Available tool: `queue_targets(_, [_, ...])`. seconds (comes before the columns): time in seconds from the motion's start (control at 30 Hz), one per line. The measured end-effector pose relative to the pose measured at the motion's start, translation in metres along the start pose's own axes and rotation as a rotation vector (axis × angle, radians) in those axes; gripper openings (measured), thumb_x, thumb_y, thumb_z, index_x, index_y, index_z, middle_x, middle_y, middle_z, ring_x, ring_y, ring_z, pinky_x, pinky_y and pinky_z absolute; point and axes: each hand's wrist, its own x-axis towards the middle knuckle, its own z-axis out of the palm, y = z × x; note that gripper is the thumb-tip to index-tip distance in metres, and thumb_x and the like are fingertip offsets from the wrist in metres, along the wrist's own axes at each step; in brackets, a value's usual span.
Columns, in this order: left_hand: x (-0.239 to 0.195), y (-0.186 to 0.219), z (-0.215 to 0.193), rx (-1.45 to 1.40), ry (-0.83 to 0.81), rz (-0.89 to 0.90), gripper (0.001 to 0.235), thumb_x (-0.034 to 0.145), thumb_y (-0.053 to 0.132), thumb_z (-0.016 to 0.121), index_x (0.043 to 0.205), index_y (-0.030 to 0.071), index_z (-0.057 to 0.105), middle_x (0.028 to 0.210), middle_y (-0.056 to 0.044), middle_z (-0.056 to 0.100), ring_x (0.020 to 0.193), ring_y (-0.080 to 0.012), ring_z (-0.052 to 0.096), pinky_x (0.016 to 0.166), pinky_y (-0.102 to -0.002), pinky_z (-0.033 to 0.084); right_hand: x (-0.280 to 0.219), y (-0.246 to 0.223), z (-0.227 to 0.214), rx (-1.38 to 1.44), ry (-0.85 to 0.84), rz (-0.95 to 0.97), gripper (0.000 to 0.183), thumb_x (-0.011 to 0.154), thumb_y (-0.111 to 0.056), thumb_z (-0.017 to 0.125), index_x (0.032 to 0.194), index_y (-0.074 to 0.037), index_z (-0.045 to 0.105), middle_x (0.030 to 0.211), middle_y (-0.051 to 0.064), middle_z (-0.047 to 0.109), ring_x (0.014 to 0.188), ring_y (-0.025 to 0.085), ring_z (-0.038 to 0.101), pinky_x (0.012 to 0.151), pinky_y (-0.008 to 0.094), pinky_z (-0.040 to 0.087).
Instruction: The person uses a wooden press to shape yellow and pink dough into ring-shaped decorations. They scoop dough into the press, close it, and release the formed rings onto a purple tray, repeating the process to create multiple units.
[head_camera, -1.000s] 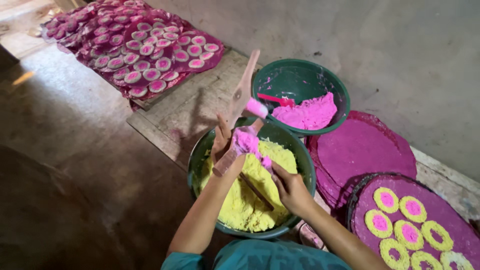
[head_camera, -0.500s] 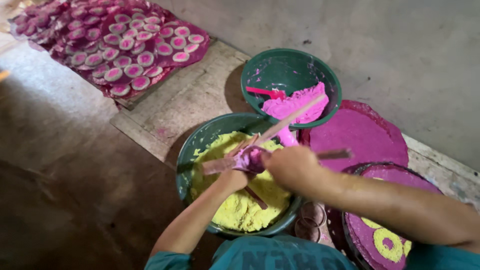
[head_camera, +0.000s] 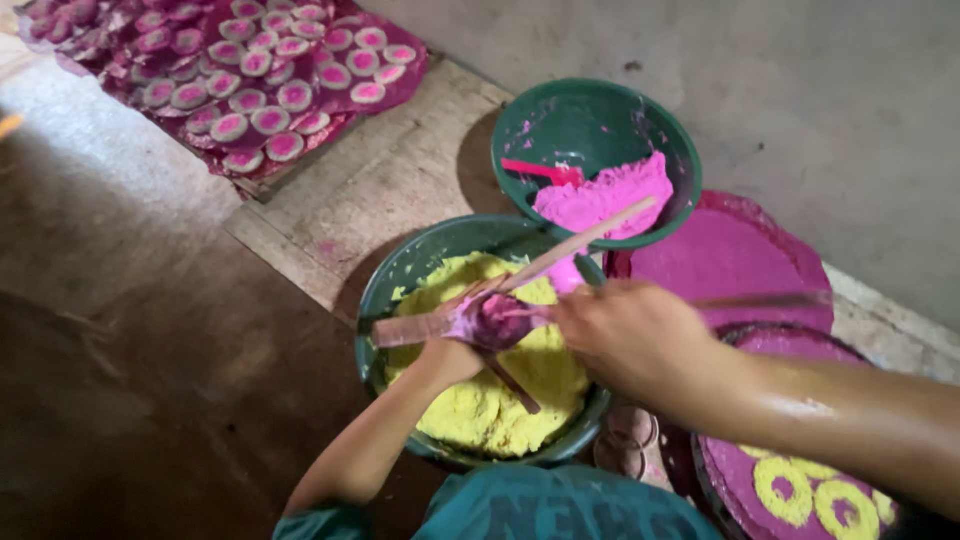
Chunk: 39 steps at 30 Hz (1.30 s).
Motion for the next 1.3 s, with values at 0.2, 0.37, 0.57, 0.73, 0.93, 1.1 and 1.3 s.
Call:
queue_targets(0.2, [-0.004,0.021,0.014,-0.416,0.027,-0.005,0.056,0.079,0.011,0.078,0.131,0.004,0.058,0.121,-0.016,0.066,0.104,-0.0305,0.067,0.086,-0.039,0.057,0.036,-0.039,0.068,-0.155,-0.002,-0.101,0.02,0.089,-0.012,0.058,0.099,0.004,0.064,0.082,0.014,0.069,0.062,0.025,0.07,0.047,0.035,0.055])
queue_targets(0.37, [0.025,0.03,-0.027,-0.201,-0.42,-0.857,0.037,0.098,0.027,0.063,0.134,0.02,0.061,0.107,-0.004,0.074,0.08,-0.0177,0.072,0.061,-0.027,0.059,-0.008,-0.002,-0.001,0.048,-0.056,0.059,0.024,0.083,-0.007,0.062,0.107,-0.005,0.063,0.09,0.009,0.068,0.067,0.022,0.071,0.046,0.034,0.056])
queue_targets(0.57, [0.031,0.022,-0.037,-0.191,-0.13,-0.423,0.061,0.088,0.019,0.074,0.144,0.011,0.053,0.116,-0.01,0.073,0.092,-0.0209,0.071,0.078,-0.033,0.06,0.008,0.007,-0.023,0.059,0.107,0.025,0.03,0.077,-0.015,0.064,0.107,-0.009,0.066,0.088,0.007,0.068,0.069,0.026,0.069,0.045,0.038,0.056])
queue_targets(0.73, [0.02,0.015,-0.013,-0.049,-0.018,-0.165,0.053,0.082,0.015,0.08,0.131,0.007,0.063,0.125,-0.016,0.069,0.111,-0.0276,0.068,0.099,-0.036,0.057,0.038,-0.033,0.05,-0.368,0.145,-0.036,0.023,0.086,-0.017,0.059,0.099,0.001,0.065,0.081,0.009,0.067,0.061,0.018,0.066,0.045,0.03,0.053])
queue_targets(0.93, [0.019,-0.01,-0.031,-0.082,-0.092,-0.592,0.032,0.094,0.01,0.065,0.126,0.009,0.064,0.117,-0.007,0.07,0.096,-0.0197,0.072,0.088,-0.032,0.06,-0.009,0.005,0.018,0.189,0.164,0.176,0.033,0.084,-0.016,0.064,0.116,-0.006,0.065,0.085,0.008,0.068,0.068,0.025,0.069,0.048,0.038,0.052])
queue_targets(1.1, [0.025,-0.026,-0.046,0.243,0.275,-0.213,0.032,0.089,0.016,0.071,0.119,0.006,0.067,0.12,-0.01,0.071,0.102,-0.0259,0.07,0.091,-0.038,0.06,0.022,-0.002,0.039,0.966,0.543,0.202,0.06,0.084,0.002,0.066,0.143,-0.004,0.056,0.107,0.021,0.072,0.088,0.03,0.075,0.074,0.037,0.059])
queue_targets(1.3, [0.037,-0.039,-0.033,-0.483,0.447,-0.499,0.055,0.096,0.021,0.061,0.15,0.009,0.057,0.132,-0.009,0.069,0.113,-0.025,0.071,0.097,-0.036,0.056,0.035,-0.037,0.117,1.206,0.628,0.099,0.052,0.094,0.005,0.062,0.145,-0.004,0.056,0.125,0.025,0.071,0.11,0.033,0.073,0.09,0.039,0.057])
